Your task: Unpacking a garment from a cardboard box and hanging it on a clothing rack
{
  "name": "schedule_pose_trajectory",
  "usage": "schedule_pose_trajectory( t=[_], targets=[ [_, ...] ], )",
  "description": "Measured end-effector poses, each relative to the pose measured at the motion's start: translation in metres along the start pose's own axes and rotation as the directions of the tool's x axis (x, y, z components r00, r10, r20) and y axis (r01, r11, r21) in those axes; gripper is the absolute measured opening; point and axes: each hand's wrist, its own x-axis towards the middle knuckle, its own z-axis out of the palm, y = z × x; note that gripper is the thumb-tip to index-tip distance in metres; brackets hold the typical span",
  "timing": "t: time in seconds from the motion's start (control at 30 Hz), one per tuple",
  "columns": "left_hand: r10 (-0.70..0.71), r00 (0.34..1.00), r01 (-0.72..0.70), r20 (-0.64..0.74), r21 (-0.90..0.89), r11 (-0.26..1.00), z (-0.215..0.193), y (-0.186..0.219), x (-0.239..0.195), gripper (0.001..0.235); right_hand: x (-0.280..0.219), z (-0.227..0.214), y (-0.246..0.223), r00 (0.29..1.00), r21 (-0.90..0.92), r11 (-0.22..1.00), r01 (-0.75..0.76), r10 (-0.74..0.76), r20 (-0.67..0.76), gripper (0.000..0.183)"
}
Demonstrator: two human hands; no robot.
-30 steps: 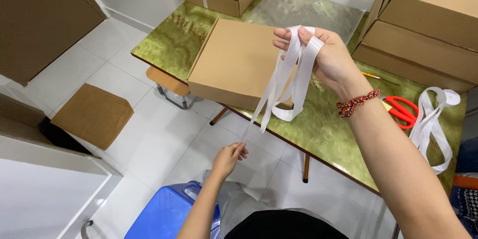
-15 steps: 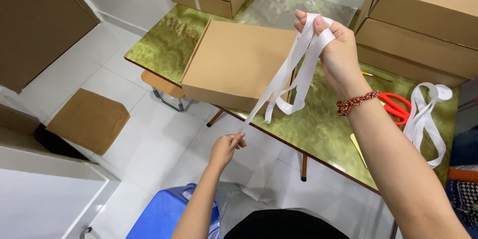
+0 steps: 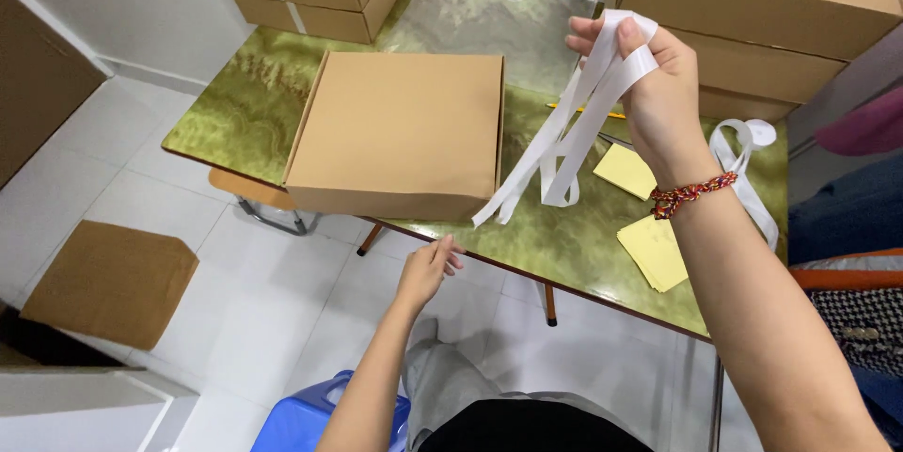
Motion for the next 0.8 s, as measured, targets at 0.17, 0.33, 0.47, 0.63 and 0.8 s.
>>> schedule_pose_trajectory(
  t=[0.17,0.33,0.47,0.63,0.8],
  targets=[
    [0.096,0.994,-0.082,0.043,-0.254,0.964,0.012,0.049,0.031,0.045,-0.006,-0.013,-0.006,0.993,0.008,0.993,-0.114,0.114,-0.034,0.033],
    [0.280,0.960,-0.268,-0.005,-0.300,0.915,0.023,0.097,0.071,0.032,-0.013,-0.016,-0.017,0.993,0.101,0.989,-0.109,0.113,-0.034,0.023],
    [0.350,0.937,-0.329,-0.014,-0.377,0.866,0.015,0.153,0.086,0.026,-0.011,-0.017,-0.037,0.995,-0.027,0.997,-0.078,0.076,-0.058,0.017],
    [0.382,0.922,-0.378,-0.071,-0.391,0.839,0.007,0.193,0.106,0.021,0.001,-0.027,-0.041,0.997,-0.231,0.972,-0.039,0.022,-0.078,0.017],
    [0.403,0.905,-0.421,-0.140,-0.441,0.793,0.012,0.226,0.117,0.017,-0.002,-0.021,-0.043,0.985,-0.332,0.930,-0.158,0.123,-0.124,0.019]
  ],
)
